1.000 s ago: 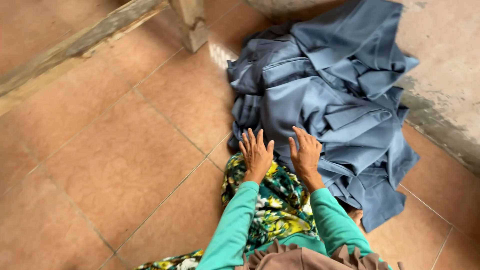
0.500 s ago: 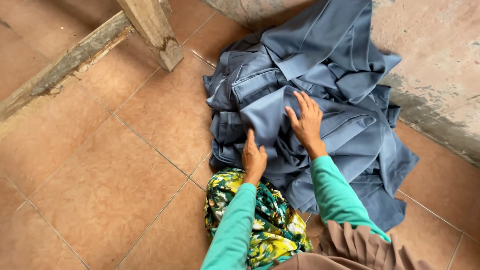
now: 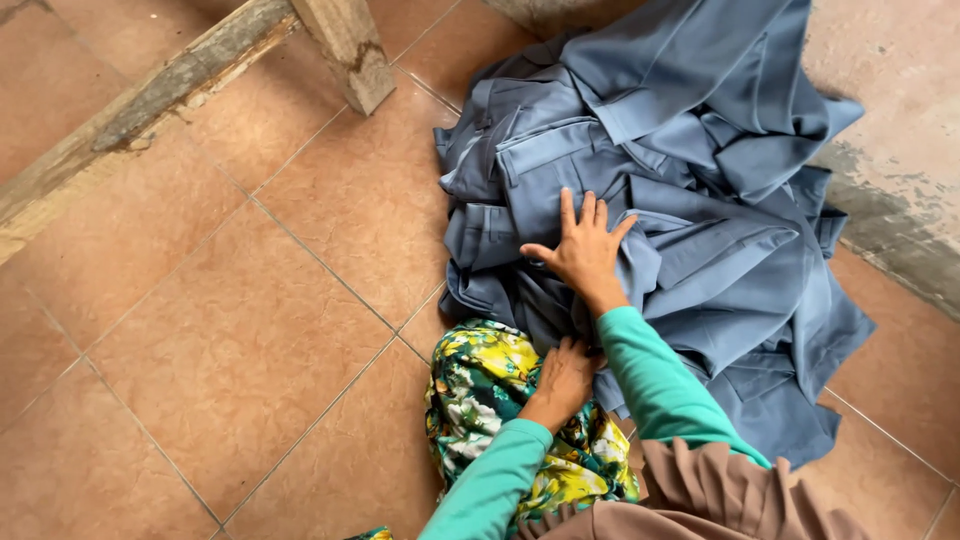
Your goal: Folding multiple pairs of grey trousers into neat rectangles on the floor.
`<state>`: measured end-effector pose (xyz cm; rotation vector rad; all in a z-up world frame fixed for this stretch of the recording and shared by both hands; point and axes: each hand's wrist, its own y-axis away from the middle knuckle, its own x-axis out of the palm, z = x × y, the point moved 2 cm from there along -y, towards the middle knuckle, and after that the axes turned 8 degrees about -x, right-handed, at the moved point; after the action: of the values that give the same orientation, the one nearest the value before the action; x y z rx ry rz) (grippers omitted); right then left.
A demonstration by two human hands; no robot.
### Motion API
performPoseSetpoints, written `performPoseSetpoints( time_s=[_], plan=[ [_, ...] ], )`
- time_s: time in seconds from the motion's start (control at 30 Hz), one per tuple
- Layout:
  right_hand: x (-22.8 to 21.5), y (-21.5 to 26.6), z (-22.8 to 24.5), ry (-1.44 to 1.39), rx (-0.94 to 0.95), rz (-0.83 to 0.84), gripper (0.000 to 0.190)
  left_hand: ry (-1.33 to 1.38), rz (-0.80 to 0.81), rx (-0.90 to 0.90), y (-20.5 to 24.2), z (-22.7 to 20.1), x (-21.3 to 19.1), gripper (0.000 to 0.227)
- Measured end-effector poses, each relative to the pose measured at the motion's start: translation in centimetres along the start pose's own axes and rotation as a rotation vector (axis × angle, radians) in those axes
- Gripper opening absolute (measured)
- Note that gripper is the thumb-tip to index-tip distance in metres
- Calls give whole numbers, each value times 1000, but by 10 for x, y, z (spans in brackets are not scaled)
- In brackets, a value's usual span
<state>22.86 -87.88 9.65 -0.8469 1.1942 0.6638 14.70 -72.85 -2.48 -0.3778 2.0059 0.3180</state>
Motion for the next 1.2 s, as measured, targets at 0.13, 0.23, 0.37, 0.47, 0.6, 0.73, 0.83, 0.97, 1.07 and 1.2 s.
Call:
performPoseSetpoints(
  time_s=[0.13,0.23,0.37,0.47,0.6,0.73,0.83,0.97,1.07,1.2],
  plan=[
    [51,-7,0,205,3,-78,107,173,96,-69,-3,29,10,27],
    [88,-14,-36,277,-68,-334,73,610,136,-242,-8,58,-41,33],
    [68,3,-40,219,-155,-441,41,975,-291,-462,-46,141,-62,35],
    [56,31,-18,-40,-202,-300,50,1092,-51,-722,-52,127,-148,109],
    [41,48,23,-220,-247,-212,60,1263,-19,-797,-40,87,-192,105],
    [32,47,69,-218,-300,-11,73,1007,-49,-929,-24,112,-206,94],
    [-2,44,110,-194,-337,185,85,1093,-286,-971,-5,152,-230,87],
    [-26,48,153,-194,-405,329,88,1235,-531,-1127,59,206,-293,88],
    [21,59,171,-7,-559,300,94,1575,-709,-1058,106,274,-284,87],
    [107,62,175,143,-613,208,77,1641,-836,-1147,180,325,-253,80]
  ],
)
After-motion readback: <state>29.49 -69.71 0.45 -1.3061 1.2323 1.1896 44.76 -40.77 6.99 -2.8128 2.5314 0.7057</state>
